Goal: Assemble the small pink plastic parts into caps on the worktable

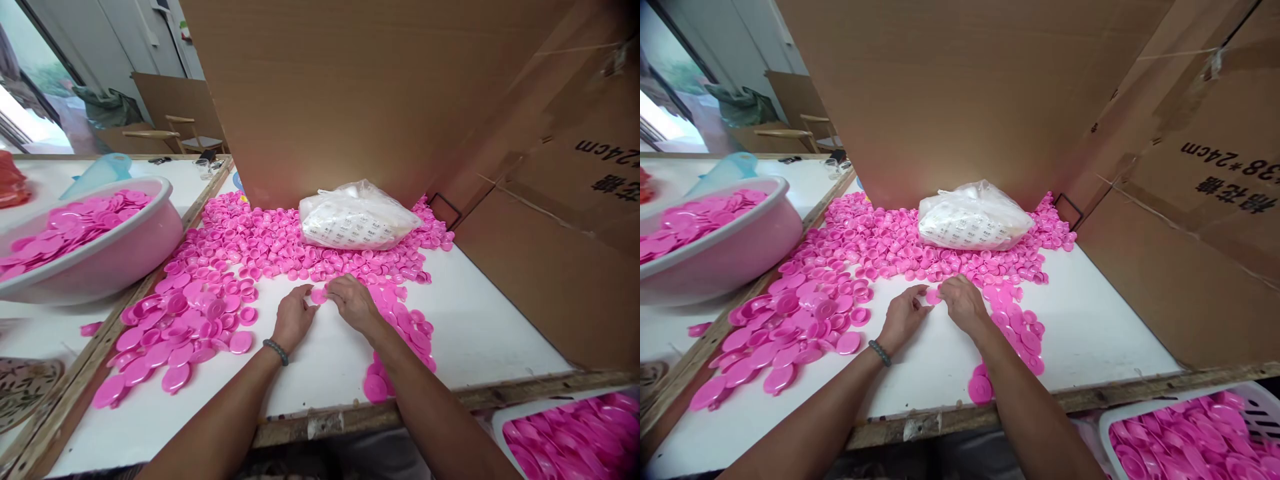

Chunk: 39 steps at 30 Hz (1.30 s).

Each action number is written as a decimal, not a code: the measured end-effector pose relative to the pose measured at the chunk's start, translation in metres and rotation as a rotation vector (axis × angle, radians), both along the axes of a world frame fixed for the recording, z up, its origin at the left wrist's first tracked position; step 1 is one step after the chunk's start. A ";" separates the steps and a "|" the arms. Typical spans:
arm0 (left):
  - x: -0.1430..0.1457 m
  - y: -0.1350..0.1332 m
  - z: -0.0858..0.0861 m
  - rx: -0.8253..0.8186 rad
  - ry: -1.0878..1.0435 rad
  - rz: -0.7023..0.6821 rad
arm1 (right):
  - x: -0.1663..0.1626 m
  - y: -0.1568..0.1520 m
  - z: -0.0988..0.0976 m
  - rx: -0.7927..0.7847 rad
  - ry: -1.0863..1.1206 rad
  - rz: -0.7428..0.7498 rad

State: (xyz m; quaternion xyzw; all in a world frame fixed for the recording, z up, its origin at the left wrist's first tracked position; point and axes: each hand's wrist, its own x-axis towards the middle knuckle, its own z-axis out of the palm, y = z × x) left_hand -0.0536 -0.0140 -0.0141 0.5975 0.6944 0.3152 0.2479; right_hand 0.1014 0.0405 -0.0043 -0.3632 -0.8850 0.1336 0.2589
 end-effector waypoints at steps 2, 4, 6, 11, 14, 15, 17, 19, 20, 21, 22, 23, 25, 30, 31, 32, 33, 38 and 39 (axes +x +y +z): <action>0.001 0.001 -0.002 0.003 -0.024 -0.016 | -0.004 0.000 -0.003 0.012 -0.018 0.019; 0.002 0.001 -0.003 0.014 -0.034 -0.023 | -0.008 0.000 -0.006 0.008 -0.046 0.035; 0.003 0.001 -0.004 0.018 -0.028 -0.026 | -0.010 0.000 -0.008 0.002 -0.077 0.033; 0.003 0.000 -0.005 0.031 -0.010 -0.037 | -0.011 -0.002 -0.006 0.017 -0.142 0.025; 0.005 0.000 -0.006 0.042 0.004 -0.042 | -0.008 -0.002 -0.001 0.021 -0.074 0.000; 0.005 0.000 -0.006 0.044 0.011 -0.044 | -0.006 -0.001 0.001 0.023 -0.043 -0.024; 0.007 0.001 -0.006 0.050 0.029 -0.049 | -0.004 0.000 0.003 0.025 -0.014 -0.064; 0.008 0.002 -0.007 0.064 0.036 -0.058 | -0.003 0.001 0.002 0.022 -0.040 -0.068; 0.009 0.002 -0.007 0.068 0.031 -0.064 | -0.003 0.001 0.000 0.022 -0.064 -0.057; 0.009 0.003 -0.008 0.068 0.023 -0.066 | -0.003 0.002 -0.001 0.024 -0.089 -0.046; 0.010 0.003 -0.009 0.065 0.013 -0.065 | -0.003 0.002 -0.003 0.027 -0.112 -0.038; 0.010 0.004 -0.010 0.062 0.002 -0.064 | -0.003 0.002 -0.004 0.030 -0.132 -0.034; 0.010 0.004 -0.011 0.057 -0.012 -0.060 | -0.004 0.002 -0.005 0.032 -0.175 -0.037; 0.010 0.004 -0.009 0.054 -0.023 -0.047 | -0.009 -0.001 0.001 0.082 -0.337 -0.026; 0.011 0.004 -0.008 0.044 -0.018 -0.040 | -0.011 -0.002 0.003 0.097 -0.364 -0.017; 0.011 0.003 -0.007 0.031 -0.012 -0.035 | -0.014 -0.003 0.005 0.108 -0.387 -0.013; 0.011 0.003 -0.006 0.020 -0.005 -0.033 | -0.016 -0.004 0.006 0.113 -0.406 -0.012; 0.009 0.003 -0.004 0.004 -0.026 -0.038 | -0.020 -0.009 0.006 0.110 -0.398 -0.037; 0.008 0.003 -0.003 0.008 -0.043 -0.046 | -0.018 -0.009 0.004 0.097 -0.364 -0.046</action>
